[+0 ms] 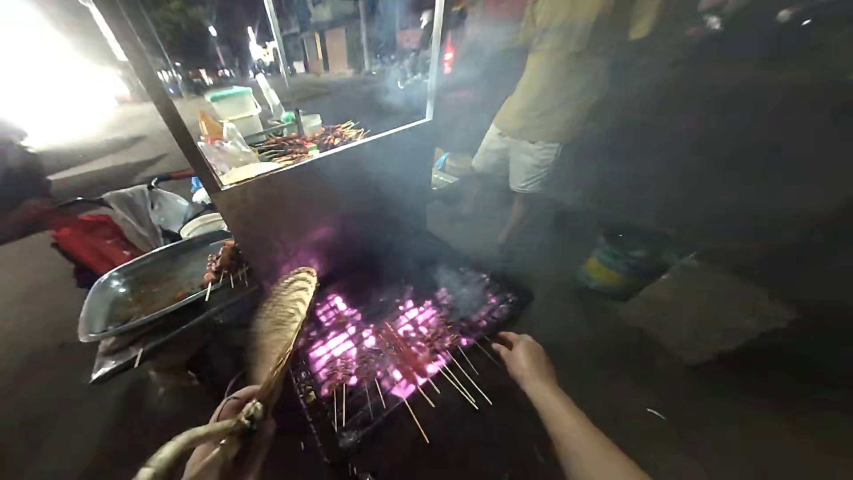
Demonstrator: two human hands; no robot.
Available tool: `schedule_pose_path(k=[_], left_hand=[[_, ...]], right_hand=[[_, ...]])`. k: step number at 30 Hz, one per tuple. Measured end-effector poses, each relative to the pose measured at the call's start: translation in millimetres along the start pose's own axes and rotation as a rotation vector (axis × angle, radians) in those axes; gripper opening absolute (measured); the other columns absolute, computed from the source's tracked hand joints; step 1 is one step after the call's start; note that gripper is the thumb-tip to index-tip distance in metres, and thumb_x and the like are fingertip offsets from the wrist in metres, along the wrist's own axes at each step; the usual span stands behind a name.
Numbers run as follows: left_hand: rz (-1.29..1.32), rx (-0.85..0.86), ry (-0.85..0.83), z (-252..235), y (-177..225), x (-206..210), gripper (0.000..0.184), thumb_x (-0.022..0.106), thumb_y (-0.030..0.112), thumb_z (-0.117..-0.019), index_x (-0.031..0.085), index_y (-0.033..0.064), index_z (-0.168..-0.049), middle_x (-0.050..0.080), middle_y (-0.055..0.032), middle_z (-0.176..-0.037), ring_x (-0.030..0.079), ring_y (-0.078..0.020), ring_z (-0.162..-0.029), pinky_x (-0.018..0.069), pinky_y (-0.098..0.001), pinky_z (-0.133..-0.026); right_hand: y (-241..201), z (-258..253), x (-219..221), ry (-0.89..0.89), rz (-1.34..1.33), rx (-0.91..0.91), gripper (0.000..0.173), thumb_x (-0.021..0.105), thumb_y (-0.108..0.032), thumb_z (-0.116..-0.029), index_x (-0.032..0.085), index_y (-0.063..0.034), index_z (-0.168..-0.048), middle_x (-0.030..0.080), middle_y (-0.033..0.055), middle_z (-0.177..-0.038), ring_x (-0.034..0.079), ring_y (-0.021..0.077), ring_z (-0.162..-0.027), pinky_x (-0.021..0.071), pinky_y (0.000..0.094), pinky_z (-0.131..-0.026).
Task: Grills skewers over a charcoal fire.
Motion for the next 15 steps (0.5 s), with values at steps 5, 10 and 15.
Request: schedule_pose_path(k=[5,10,15], left_hand=[[0.191,-0.058,0.041,4,-7,-2,0.042,0.057,-0.011,-0.0902,0.05,-0.0012,-0.13,0.066,0.0118,-0.117,0.064,0.0034,-0.103,0.0559,-0.019,-0.09],[0.026,-0.011,-0.014,7,-6,0,0.036,0.064,0.0,-0.092,0.053,-0.0064,-0.126,0.066,0.0058,-0.112,0.063,0.005,-0.097,0.0549,-0.0163,-0.085],[0.124,0.146,0.126,7,-10,-32,0.024,0.059,0.01,-0.099,0.064,0.0044,-0.122,0.067,0.0072,-0.122,0.063,0.0003,-0.108,0.054,-0.02,-0.094]], right_hand=[[-64,70,52,-0.288,0.1,-0.096,0.035,0.054,-0.027,-0.1067,0.071,-0.0023,-0.126,0.07,0.0221,-0.124,0.066,0.0371,-0.121,0.048,0.0556,-0.107],[-70,86,107,-0.466,0.173,-0.035,0.036,0.052,-0.026,-0.107,0.07,-0.004,-0.129,0.068,0.0214,-0.13,0.063,0.0366,-0.126,0.0467,0.0564,-0.108],[-67,89,92,-0.337,0.09,-0.008,0.029,0.059,-0.021,-0.1028,0.072,-0.003,-0.122,0.072,0.0197,-0.122,0.067,0.0346,-0.118,0.0495,0.0536,-0.104]])
Point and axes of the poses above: each hand's wrist, its own z-axis away from the middle knuckle, its own x-axis out of the palm, y = z × x, the point moved 10 cm from there along -z, towards the middle knuckle
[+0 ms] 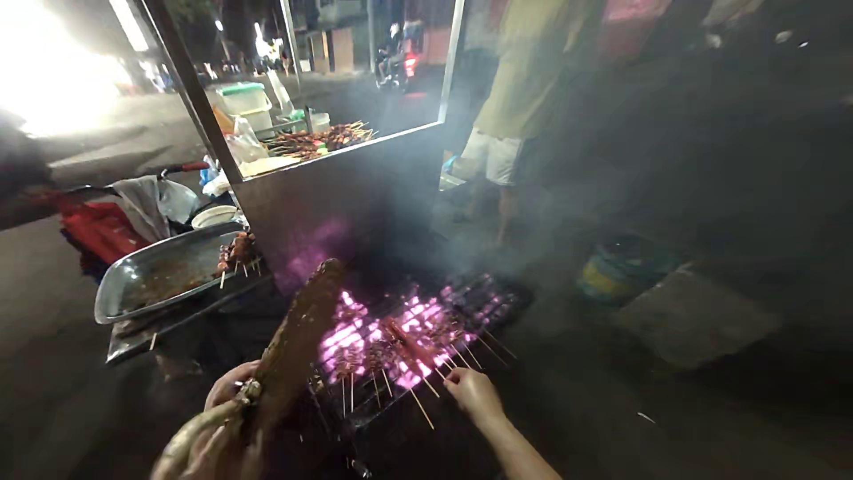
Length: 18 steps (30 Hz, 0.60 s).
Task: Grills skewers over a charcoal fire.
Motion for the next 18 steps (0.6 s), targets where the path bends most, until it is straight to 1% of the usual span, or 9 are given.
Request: schedule_pose_path(k=[2,5,9,11,13,14,15,16,18], left_hand=[[0.081,-0.082,0.0,4,-5,1,0.021,0.059,0.008,-0.0971,0.071,0.0144,-0.114,0.07,0.0099,-0.118,0.065,-0.001,-0.104,0.0556,-0.0198,-0.09],[0.188,-0.244,-0.097,4,0,9,0.037,0.064,-0.004,-0.0914,0.059,0.0073,-0.126,0.07,0.0122,-0.111,0.067,0.0008,-0.097,0.0573,-0.0203,-0.085],[0.046,-0.157,0.084,-7,-13,-18,0.039,0.058,-0.003,-0.0933,0.049,-0.0088,-0.131,0.066,0.0042,-0.112,0.064,0.003,-0.1,0.0553,-0.0185,-0.09],[0.223,-0.21,0.068,0,-25,5,0.031,0.055,0.005,-0.0983,0.055,-0.0044,-0.128,0.069,0.0021,-0.109,0.066,0.0002,-0.093,0.0577,-0.0198,-0.082],[0.259,-0.244,-0.22,21,-8,56,0.037,0.059,0.015,-0.1004,0.056,-0.0052,-0.131,0.068,-0.0051,-0.117,0.067,-0.0053,-0.098,0.0584,-0.0247,-0.085],[0.236,-0.21,-0.419,33,9,83,0.043,0.061,0.011,-0.0993,0.052,-0.0095,-0.136,0.062,-0.0154,-0.13,0.065,-0.0124,-0.111,0.0568,-0.0292,-0.094],[0.202,-0.142,-0.589,41,24,101,0.055,0.068,0.007,-0.0942,0.047,-0.0141,-0.141,0.051,-0.0267,-0.143,0.06,-0.0222,-0.125,0.0527,-0.0344,-0.103],[0.171,-0.095,-0.705,44,31,110,0.062,0.075,0.002,-0.0865,0.049,-0.0142,-0.14,0.046,-0.0306,-0.147,0.055,-0.0274,-0.132,0.0503,-0.0368,-0.106],[0.066,-0.055,-0.782,32,12,105,0.048,0.076,0.0,-0.084,0.063,-0.0066,-0.13,0.056,-0.0257,-0.141,0.059,-0.0281,-0.129,0.0511,-0.0385,-0.106]], right_hand=[[3,0,5,0.008,0.018,0.02,0.031,0.061,-0.024,-0.102,0.072,-0.0042,-0.123,0.072,0.0187,-0.122,0.067,0.034,-0.119,0.0499,0.0538,-0.104],[-1,12,-9,0.101,-0.037,0.003,0.046,0.069,-0.027,-0.0982,0.063,-0.006,-0.139,0.065,0.0212,-0.135,0.063,0.0366,-0.125,0.048,0.0549,-0.107],[-59,81,-62,0.437,-0.265,-0.442,0.061,0.079,-0.019,-0.088,0.059,0.0012,-0.142,0.061,0.0282,-0.137,0.062,0.0407,-0.125,0.05,0.055,-0.106],[-108,133,-61,0.357,-0.45,-0.737,0.08,0.082,-0.033,-0.0818,0.053,0.0017,-0.147,0.057,0.0204,-0.147,0.06,0.0259,-0.131,0.0534,0.0416,-0.104],[-160,188,-41,0.062,-0.719,-0.958,0.101,0.082,-0.043,-0.0842,0.034,0.0091,-0.155,0.048,0.011,-0.157,0.049,0.0065,-0.14,0.047,0.0258,-0.113],[-175,208,-33,-0.048,-0.879,-0.956,0.095,0.079,-0.038,-0.0901,0.029,0.0104,-0.155,0.051,0.0053,-0.153,0.051,0.0002,-0.135,0.0464,0.0225,-0.113],[-177,217,-31,-0.07,-1.072,-0.84,0.074,0.073,-0.025,-0.0958,0.035,0.0081,-0.15,0.062,0.0005,-0.14,0.06,-0.0017,-0.122,0.0518,0.0211,-0.105],[-167,217,-36,0.044,-1.181,-0.657,0.043,0.063,-0.012,-0.0993,0.049,0.0032,-0.136,0.071,-0.0017,-0.118,0.068,-0.0013,-0.103,0.0575,0.0199,-0.091],[-141,223,-65,0.457,-0.873,-0.516,0.043,0.063,-0.007,-0.0985,0.052,0.015,-0.134,0.069,0.0107,-0.119,0.066,0.0036,-0.109,0.0541,0.0198,-0.097]])
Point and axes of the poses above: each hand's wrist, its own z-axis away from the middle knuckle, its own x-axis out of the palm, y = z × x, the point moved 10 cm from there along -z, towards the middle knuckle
